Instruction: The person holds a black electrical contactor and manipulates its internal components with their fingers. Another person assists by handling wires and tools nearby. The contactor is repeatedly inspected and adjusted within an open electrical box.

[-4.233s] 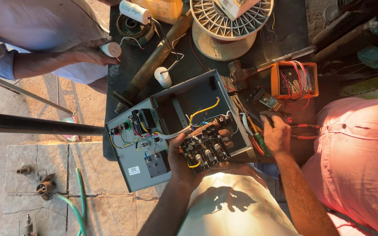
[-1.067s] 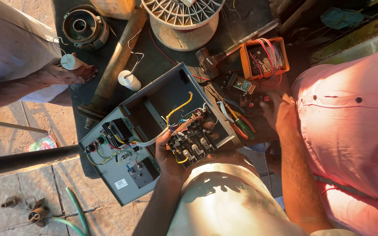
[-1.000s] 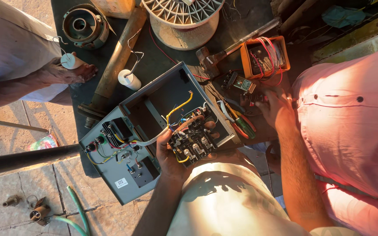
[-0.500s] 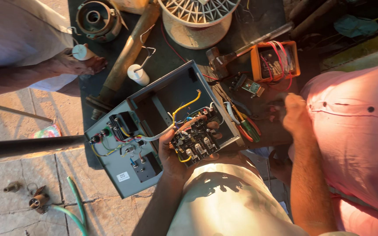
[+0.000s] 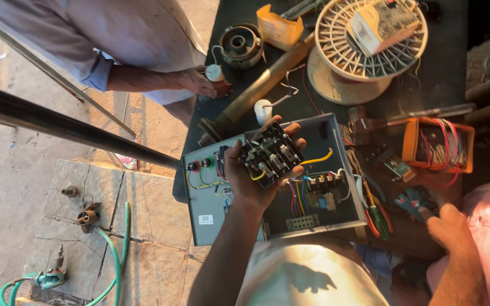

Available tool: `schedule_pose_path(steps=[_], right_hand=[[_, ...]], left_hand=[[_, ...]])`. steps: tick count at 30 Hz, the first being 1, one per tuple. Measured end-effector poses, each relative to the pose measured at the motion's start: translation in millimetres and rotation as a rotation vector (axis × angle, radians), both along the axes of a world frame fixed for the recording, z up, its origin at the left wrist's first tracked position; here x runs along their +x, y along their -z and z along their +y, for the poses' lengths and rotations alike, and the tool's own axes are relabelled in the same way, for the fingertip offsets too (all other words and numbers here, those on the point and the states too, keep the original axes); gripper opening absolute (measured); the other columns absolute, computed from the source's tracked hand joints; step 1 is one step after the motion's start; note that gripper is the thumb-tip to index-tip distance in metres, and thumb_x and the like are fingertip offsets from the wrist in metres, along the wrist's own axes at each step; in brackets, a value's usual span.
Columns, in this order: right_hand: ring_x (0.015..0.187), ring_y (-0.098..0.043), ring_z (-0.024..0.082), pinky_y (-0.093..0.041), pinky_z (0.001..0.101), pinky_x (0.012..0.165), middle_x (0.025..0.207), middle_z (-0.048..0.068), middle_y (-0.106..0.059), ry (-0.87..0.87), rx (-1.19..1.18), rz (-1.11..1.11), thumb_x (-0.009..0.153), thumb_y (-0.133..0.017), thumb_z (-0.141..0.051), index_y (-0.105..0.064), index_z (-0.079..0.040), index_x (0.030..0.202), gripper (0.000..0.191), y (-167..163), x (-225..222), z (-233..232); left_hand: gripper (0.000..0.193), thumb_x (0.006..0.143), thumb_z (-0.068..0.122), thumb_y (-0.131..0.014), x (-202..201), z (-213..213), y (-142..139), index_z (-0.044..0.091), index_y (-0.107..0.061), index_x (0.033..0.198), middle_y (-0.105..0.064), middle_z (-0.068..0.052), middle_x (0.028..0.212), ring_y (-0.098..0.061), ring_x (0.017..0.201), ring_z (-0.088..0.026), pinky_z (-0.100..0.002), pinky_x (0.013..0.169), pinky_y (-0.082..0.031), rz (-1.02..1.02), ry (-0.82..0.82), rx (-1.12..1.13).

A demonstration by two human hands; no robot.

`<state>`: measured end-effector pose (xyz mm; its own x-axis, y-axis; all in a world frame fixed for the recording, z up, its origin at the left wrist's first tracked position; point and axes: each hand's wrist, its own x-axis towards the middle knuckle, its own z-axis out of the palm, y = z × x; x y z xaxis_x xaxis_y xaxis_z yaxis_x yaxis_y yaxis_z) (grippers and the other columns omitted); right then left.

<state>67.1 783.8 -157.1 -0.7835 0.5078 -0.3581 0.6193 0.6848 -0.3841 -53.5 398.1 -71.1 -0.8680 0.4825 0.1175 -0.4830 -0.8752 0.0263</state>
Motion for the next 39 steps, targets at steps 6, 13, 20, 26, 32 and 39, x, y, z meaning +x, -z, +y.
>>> schedule_pose_path(steps=[6,13,20,26,32,39], right_hand=[[0.106,-0.066,0.033,-0.051,0.0457,0.092,0.117,0.022,-0.071,0.179,-0.355,0.285,0.088,-0.072,-0.004,-0.055,0.003,0.138,0.054,-6.6,2.0,-21.3],[0.095,-0.067,0.023,-0.061,0.0383,0.076,0.109,0.010,-0.068,0.260,-0.644,0.444,0.085,-0.069,0.006,-0.062,-0.002,0.124,0.040,8.4,-4.1,-19.6],[0.094,-0.069,0.022,-0.063,0.0380,0.073,0.108,0.012,-0.068,0.425,-0.635,0.463,0.084,-0.074,0.007,-0.055,0.002,0.120,0.041,-1.0,-4.6,-18.9],[0.098,-0.069,0.017,-0.065,0.0359,0.071,0.114,0.009,-0.067,0.326,-0.810,0.562,0.082,-0.076,-0.006,-0.054,-0.003,0.132,0.055,0.1,-19.5,-21.2],[0.083,-0.077,0.031,-0.059,0.0407,0.076,0.101,0.024,-0.078,0.238,-0.141,0.115,0.088,-0.077,-0.038,-0.050,-0.014,0.157,0.078,3.4,-17.7,-16.9],[0.104,-0.070,0.033,-0.054,0.0459,0.091,0.109,0.015,-0.074,0.009,0.070,0.139,0.083,-0.081,-0.039,-0.072,-0.009,0.117,0.046,15.2,-9.0,-15.0]], left_hand=[[0.087,0.100,0.052,-0.057,9.9,-1.0,-11.6,-0.003,-0.034,0.163,-0.045,-0.032,0.157,-0.052,0.139,-0.050,-0.064,0.096,-0.060,0.005,0.025,0.001],[0.090,0.094,0.051,-0.059,33.8,14.6,-13.2,-0.004,-0.033,0.161,-0.049,-0.032,0.152,-0.057,0.132,-0.050,-0.064,0.091,-0.060,-0.058,0.166,-0.127],[0.093,0.097,0.049,-0.062,57.1,32.8,1.9,-0.011,-0.035,0.163,-0.050,-0.032,0.143,-0.058,0.129,-0.047,-0.060,0.099,-0.059,-0.159,0.255,-0.141],[0.091,0.092,0.048,-0.064,63.6,42.8,10.5,-0.008,-0.037,0.158,-0.051,-0.030,0.145,-0.054,0.131,-0.047,-0.061,0.089,-0.061,-0.138,0.324,-0.106],[0.089,0.092,0.047,-0.063,59.5,41.7,12.0,-0.006,-0.036,0.158,-0.048,-0.030,0.147,-0.053,0.132,-0.047,-0.062,0.088,-0.062,-0.171,0.291,-0.058],[0.086,0.094,0.047,-0.062,58.4,38.8,18.9,-0.004,-0.035,0.158,-0.047,-0.030,0.147,-0.051,0.134,-0.048,-0.063,0.089,-0.062,-0.182,0.275,-0.044]])
